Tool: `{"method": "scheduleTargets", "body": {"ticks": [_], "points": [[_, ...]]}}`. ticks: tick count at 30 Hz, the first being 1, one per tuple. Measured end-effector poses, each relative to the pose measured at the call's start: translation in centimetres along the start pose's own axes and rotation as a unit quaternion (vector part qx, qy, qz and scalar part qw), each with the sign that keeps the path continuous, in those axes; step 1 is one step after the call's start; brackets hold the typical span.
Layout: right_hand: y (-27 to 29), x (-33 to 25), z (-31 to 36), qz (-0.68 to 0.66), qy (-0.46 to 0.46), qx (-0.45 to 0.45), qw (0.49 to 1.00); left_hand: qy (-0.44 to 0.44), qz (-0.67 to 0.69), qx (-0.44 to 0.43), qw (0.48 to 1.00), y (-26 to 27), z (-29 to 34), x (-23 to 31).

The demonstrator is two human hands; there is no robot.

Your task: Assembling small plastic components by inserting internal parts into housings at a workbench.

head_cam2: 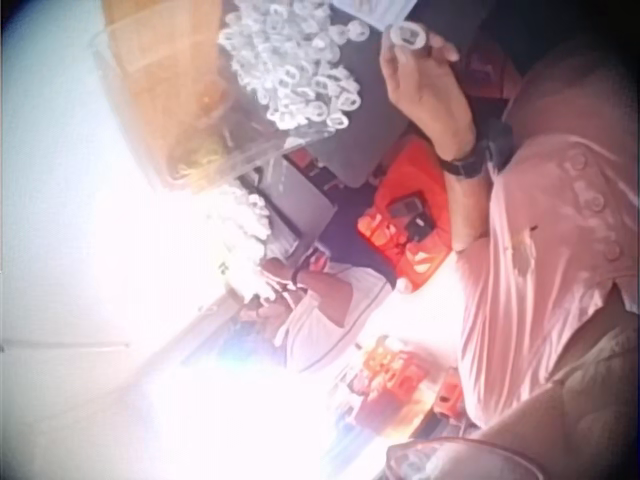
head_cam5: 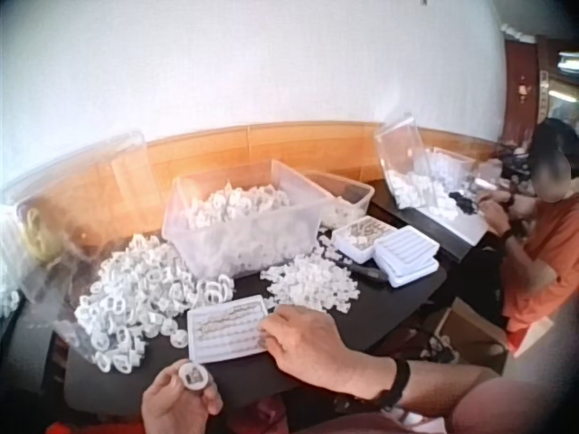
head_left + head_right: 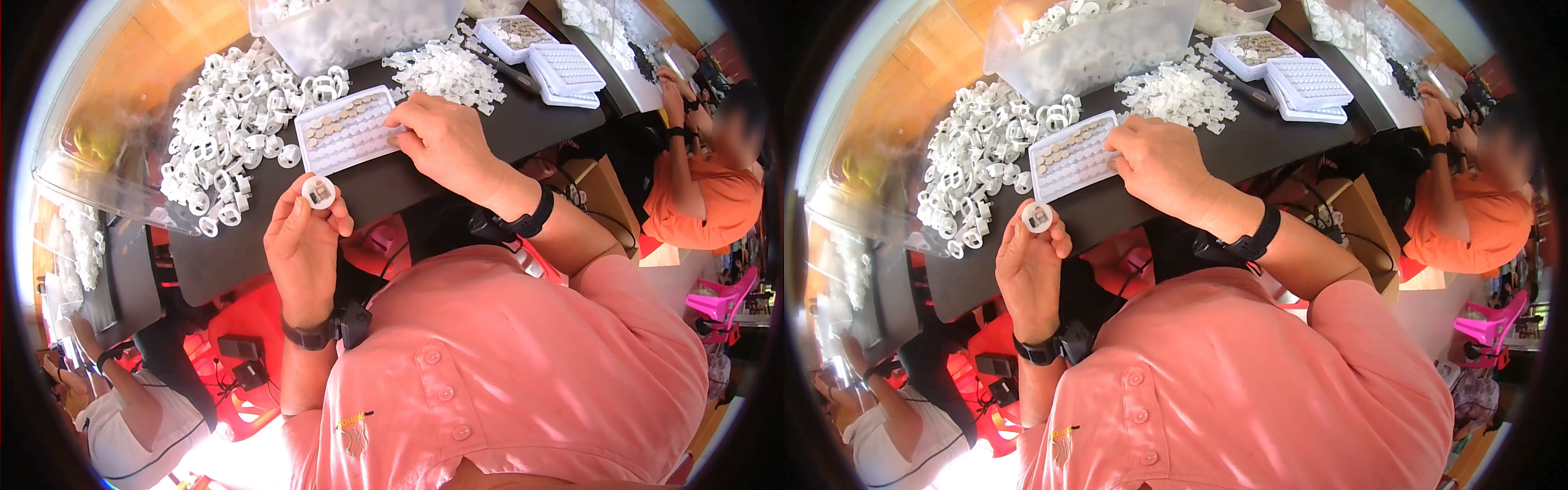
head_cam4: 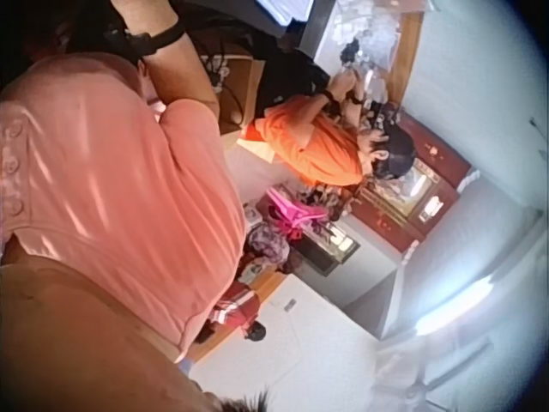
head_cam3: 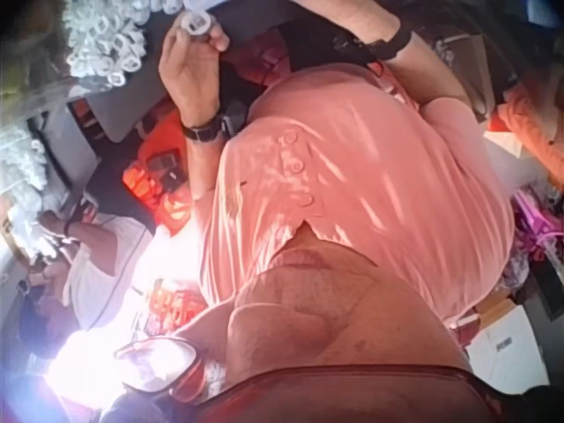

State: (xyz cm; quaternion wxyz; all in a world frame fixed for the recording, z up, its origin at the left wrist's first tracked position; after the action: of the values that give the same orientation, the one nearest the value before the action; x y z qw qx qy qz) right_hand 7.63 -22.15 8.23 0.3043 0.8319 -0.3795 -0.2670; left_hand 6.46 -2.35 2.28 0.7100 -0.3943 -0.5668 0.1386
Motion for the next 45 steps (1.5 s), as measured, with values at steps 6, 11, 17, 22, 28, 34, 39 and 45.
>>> {"method": "scheduleTargets", "body": {"ticks": [6, 11, 17, 22, 28, 34, 39, 45], "points": [[-0.7, 1.0, -3.7, 0.018, 0.027, -0.063, 0.998, 0.010, 0.019, -0.016, 1.000, -0.2, 0.0, -0.1], [-4.2, 2.8, -5.4, 0.041, 0.032, -0.161, 0.986, 0.012, 0.015, -0.023, 1.000, -0.1, -0.1, -0.1], [-4.9, 3.2, -5.5, -0.021, -0.019, -0.221, 0.975, 0.005, 0.019, -0.034, 0.999, 0.1, 0.3, -0.3], [-5.3, 3.5, -5.1, -0.011, -0.013, -0.199, 0.980, -0.001, -0.004, -0.030, 1.000, 0.0, 0.2, -0.3], [-1.9, 0.7, -4.7, -0.043, 0.016, -0.125, 0.991, 0.007, 0.009, -0.026, 1.000, 0.1, 0.3, -0.3], [-1.4, -8.1, -1.0, -0.455, -0.047, -0.229, 0.859, -0.037, 0.022, 0.077, 0.996, 0.9, 0.3, -0.2], [-6.2, -10.5, 0.8, -0.469, -0.043, -0.203, 0.859, -0.058, -0.070, 0.068, 0.994, -0.1, 0.7, 0.3], [-4.9, -11.5, 1.3, -0.307, 0.093, -0.050, 0.946, -0.033, -0.009, 0.057, 0.998, 0.5, 0.6, -0.1]]}}
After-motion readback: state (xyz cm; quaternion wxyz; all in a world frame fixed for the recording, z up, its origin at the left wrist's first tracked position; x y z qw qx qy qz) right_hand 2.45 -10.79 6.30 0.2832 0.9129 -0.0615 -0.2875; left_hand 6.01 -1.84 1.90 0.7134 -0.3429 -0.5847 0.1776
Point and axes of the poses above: each hand's wrist, its own z-axis away from the middle knuckle, its own y-axis out of the back of the hand, x = y × z, the point moved 8 cm from there along -z, towards the middle knuckle, and after that the axes turned 11 degrees about y, right-handed, at the moved point
